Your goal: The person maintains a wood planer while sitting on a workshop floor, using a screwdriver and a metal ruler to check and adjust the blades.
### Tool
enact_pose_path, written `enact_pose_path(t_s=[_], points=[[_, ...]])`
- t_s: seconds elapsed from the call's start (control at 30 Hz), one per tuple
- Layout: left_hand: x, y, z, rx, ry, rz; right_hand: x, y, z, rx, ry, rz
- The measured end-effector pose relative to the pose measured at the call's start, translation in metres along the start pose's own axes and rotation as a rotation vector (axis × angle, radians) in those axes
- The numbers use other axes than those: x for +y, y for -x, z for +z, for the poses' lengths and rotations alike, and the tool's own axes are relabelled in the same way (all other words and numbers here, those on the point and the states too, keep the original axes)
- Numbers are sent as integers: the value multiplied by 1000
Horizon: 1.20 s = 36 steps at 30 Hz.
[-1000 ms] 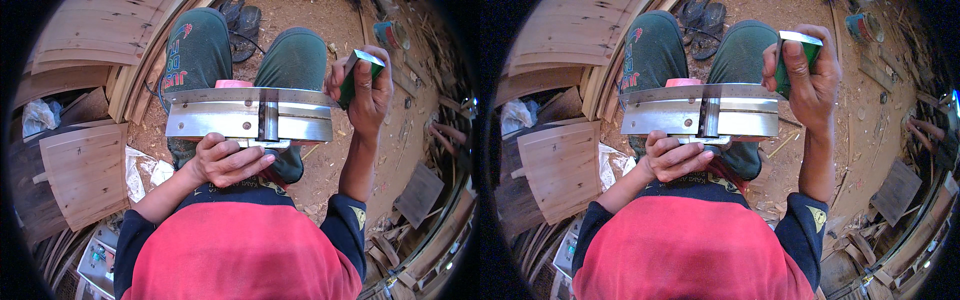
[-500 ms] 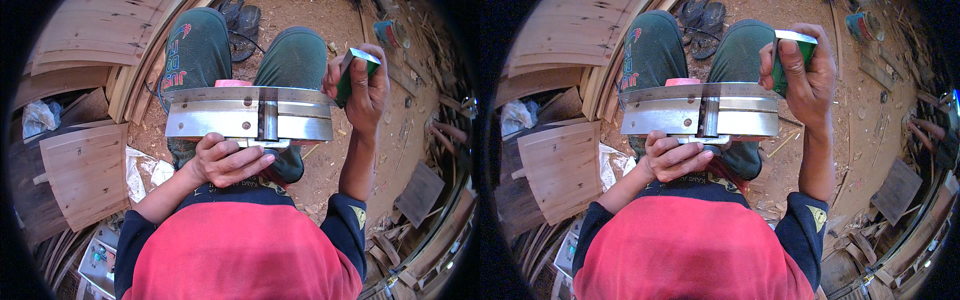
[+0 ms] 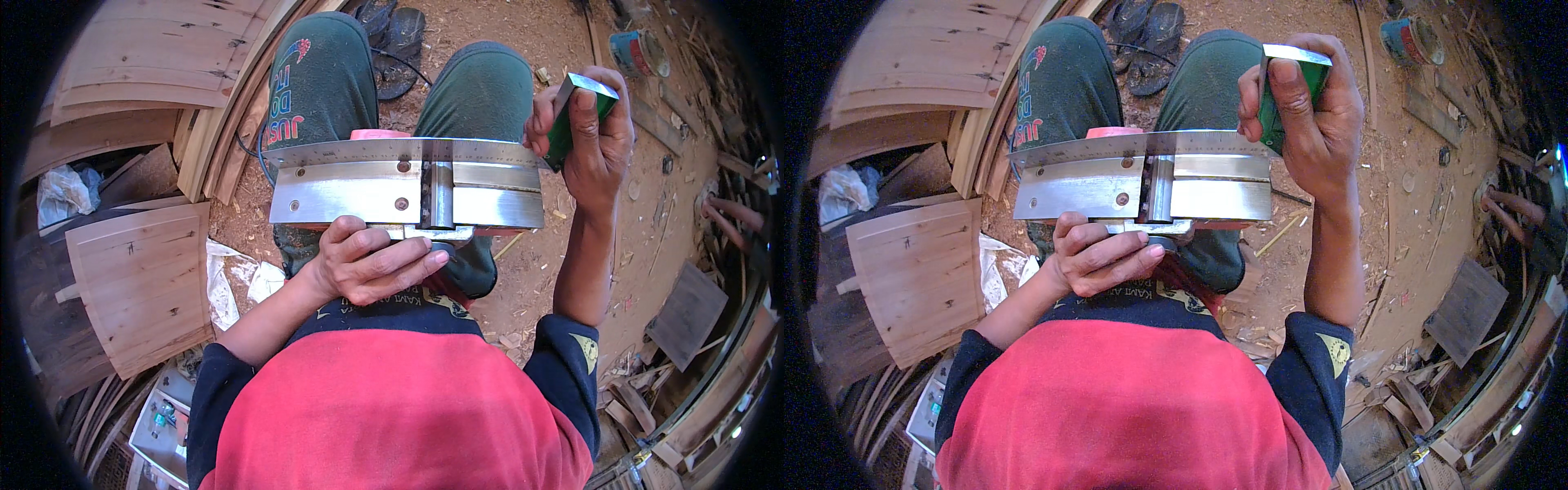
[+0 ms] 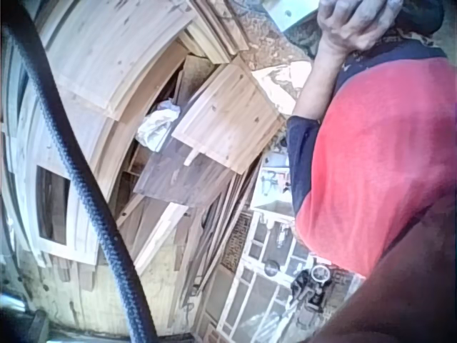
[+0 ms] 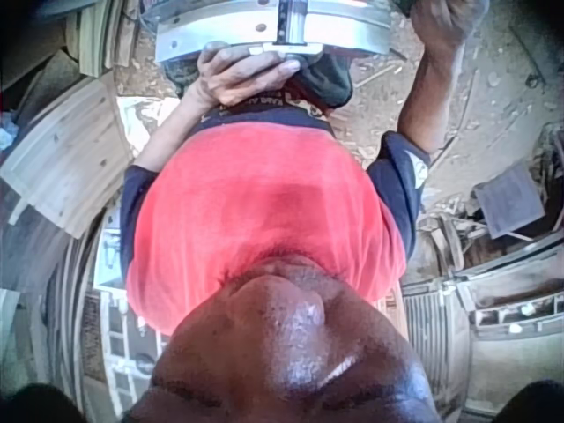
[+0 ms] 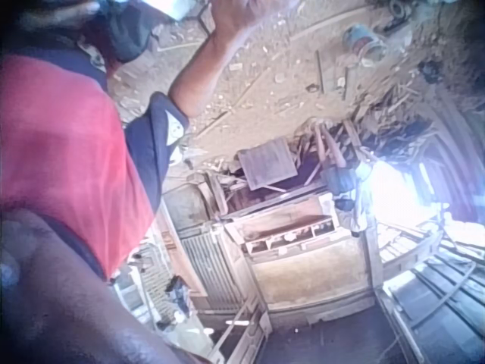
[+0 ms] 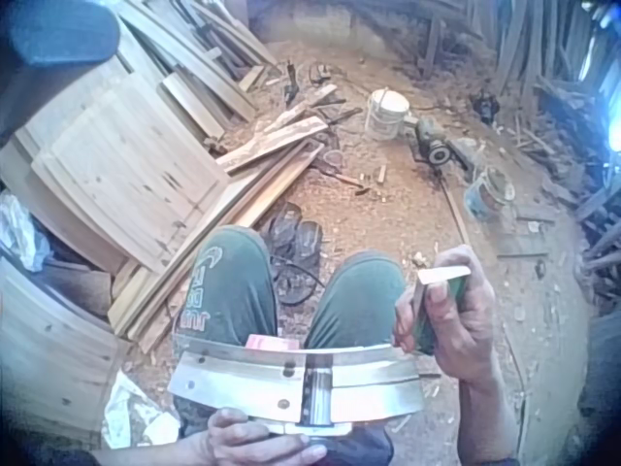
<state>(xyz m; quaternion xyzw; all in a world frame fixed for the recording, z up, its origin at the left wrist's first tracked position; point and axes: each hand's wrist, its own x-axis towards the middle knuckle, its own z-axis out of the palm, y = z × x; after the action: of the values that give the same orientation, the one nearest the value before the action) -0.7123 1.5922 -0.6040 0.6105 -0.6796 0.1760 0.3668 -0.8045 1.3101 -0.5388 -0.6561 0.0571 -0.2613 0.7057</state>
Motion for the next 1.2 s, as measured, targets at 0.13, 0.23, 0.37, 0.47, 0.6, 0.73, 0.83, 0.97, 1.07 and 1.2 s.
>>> enact_pose_path(t_s=[0.13, 0.23, 0.37, 0.47, 0.6, 0.73, 0.83, 0.97, 1.07, 1.2], points=[[0, 0, -1, -10, 3, -2, 2, 0, -3, -6, 11, 6], [0, -1, -1, -13, 5, -2, 2, 0, -2, 6, -3, 18], [-1, 0, -1, -10, 0, 3, 3, -1, -4, -8, -4, 18], [-1, -1, -1, -6, 2, 6, 4, -2, -5, -9, -8, 17], [-1, -5, 1, 36, 20, -9, 5, -2, -6, -18, -11, 9], [-1, -4, 1, 42, 21, -4, 5, -2, -5, -16, -4, 10], [-1, -2, 0, 17, 16, 1, 4, -2, -5, 1, -2, 24], [-1, 0, -1, -14, 1, 7, 5, -1, -5, 2, 8, 34], [-1, -3, 1, 31, 27, -6, 4, 0, -5, 4, 12, 48], [-1, -2, 1, 28, 29, -1, 3, 0, -4, 8, 32, 47]])
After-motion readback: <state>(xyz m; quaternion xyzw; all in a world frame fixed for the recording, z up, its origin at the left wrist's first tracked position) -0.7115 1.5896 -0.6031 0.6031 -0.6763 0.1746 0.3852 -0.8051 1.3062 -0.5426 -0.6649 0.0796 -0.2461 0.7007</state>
